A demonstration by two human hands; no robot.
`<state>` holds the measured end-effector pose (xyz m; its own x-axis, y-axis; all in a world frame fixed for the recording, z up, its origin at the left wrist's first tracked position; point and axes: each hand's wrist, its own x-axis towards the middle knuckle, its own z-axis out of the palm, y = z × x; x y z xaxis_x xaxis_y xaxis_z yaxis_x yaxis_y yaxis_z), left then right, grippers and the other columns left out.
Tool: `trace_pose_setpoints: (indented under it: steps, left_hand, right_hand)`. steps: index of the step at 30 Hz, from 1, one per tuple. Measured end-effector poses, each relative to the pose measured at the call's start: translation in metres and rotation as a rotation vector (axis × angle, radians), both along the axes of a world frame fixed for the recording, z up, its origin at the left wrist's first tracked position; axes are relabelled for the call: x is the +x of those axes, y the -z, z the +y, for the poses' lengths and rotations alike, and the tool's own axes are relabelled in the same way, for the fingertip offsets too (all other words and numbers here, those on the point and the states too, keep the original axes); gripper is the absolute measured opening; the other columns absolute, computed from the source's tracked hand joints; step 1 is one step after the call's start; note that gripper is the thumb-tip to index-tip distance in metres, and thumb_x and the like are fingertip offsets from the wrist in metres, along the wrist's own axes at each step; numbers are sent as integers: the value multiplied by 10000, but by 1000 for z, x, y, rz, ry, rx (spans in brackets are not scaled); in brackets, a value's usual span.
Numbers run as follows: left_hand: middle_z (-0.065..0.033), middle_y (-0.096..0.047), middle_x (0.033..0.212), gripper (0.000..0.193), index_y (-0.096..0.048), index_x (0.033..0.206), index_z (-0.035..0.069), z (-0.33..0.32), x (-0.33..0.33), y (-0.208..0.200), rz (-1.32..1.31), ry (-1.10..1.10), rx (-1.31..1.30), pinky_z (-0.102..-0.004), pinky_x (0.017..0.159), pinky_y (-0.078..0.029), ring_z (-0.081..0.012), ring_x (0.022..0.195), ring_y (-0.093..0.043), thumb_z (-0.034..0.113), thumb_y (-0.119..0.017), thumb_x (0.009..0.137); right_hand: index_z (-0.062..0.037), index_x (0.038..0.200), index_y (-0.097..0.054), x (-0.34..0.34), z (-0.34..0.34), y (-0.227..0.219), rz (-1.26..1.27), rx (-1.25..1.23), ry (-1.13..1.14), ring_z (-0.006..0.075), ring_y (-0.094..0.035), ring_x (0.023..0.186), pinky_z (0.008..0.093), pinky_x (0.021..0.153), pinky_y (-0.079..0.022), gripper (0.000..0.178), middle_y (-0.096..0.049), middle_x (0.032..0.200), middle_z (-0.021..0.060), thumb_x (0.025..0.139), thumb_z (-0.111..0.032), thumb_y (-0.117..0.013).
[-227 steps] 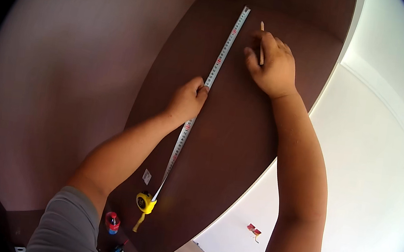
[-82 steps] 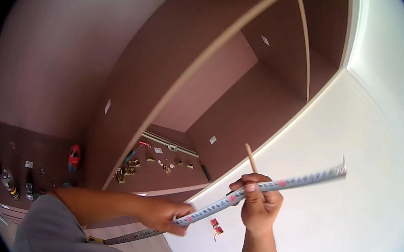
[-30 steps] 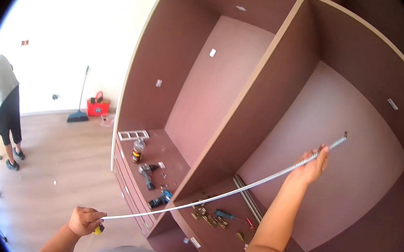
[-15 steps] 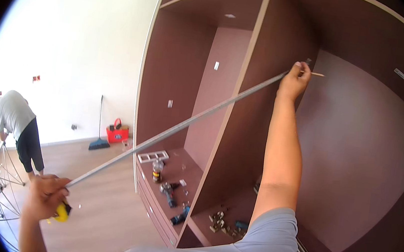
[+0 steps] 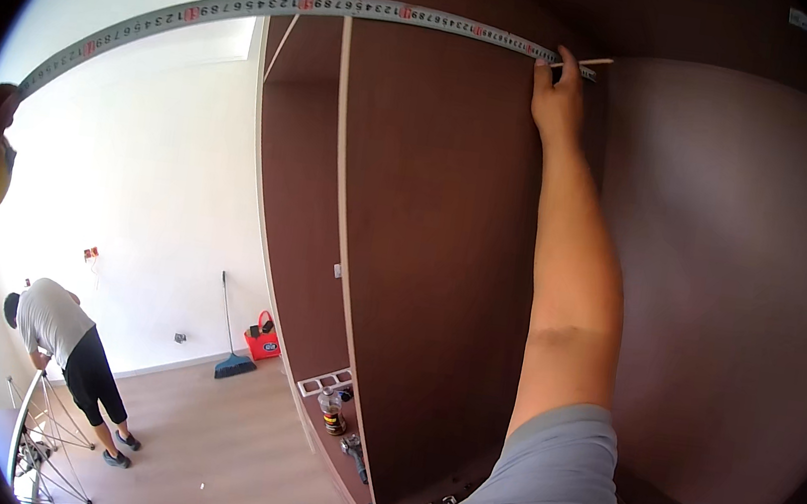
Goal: The person handles a metal pole, unpacks hinges from a bag, and uses a tape measure and pencil to mark dimensions on the interior panels of a wooden cabinet.
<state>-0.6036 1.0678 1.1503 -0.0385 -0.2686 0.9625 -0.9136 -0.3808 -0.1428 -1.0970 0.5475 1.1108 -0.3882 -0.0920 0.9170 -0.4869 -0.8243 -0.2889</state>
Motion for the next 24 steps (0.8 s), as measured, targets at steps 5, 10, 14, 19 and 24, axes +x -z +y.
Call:
trace_pose_setpoints:
  steps: [5, 10, 14, 19, 24]
  left_hand:
    - [-2, -463, 738, 283, -620, 1038, 72, -84, 25, -32, -60, 115, -117, -273, 572, -400, -97, 648, -454, 344, -549, 1073]
    - [-14, -490, 713, 277, -598, 938, 37, -161, -102, -31, -3, 162, 33, -319, 595, -457, -118, 629, -473, 278, -561, 1069]
    - [-68, -580, 736, 270, -663, 985, -1, -182, -167, -29, 41, 115, 40, -365, 727, -529, -181, 676, -579, 238, -560, 1056]
    - [-94, -607, 753, 299, -649, 899, -32, -209, -215, -32, -35, 206, 159, -383, 741, -535, -195, 708, -603, 203, -543, 1050]
    - [-139, -683, 848, 301, -700, 960, -31, -225, -240, -40, -41, 150, 205, -404, 785, -542, -264, 806, -682, 235, -573, 1023]
  right_hand:
    - [-99, 1463, -522, -14, -27, 3, 30, 5, 94, 371, -541, 1338, 480, 1102, -439, 570, -562, 1452, 191, 995, -422, -549]
    - [-88, 1497, -490, -57, -59, 4, -9, 60, 39, 386, -511, 1380, 446, 1128, -423, 587, -531, 1489, 226, 1008, -408, -549]
    - [-65, 1489, -486, -64, -64, 12, 51, 43, -23, 377, -521, 1366, 449, 1122, -429, 591, -525, 1483, 228, 1003, -394, -563]
    - [-50, 1497, -460, -64, -69, 15, 16, -46, -117, 382, -507, 1376, 454, 1134, -419, 620, -500, 1503, 229, 983, -365, -606]
    - [-39, 1468, -484, -57, -68, 18, -33, -179, -56, 385, -512, 1371, 451, 1127, -429, 579, -517, 1485, 233, 975, -310, -619]
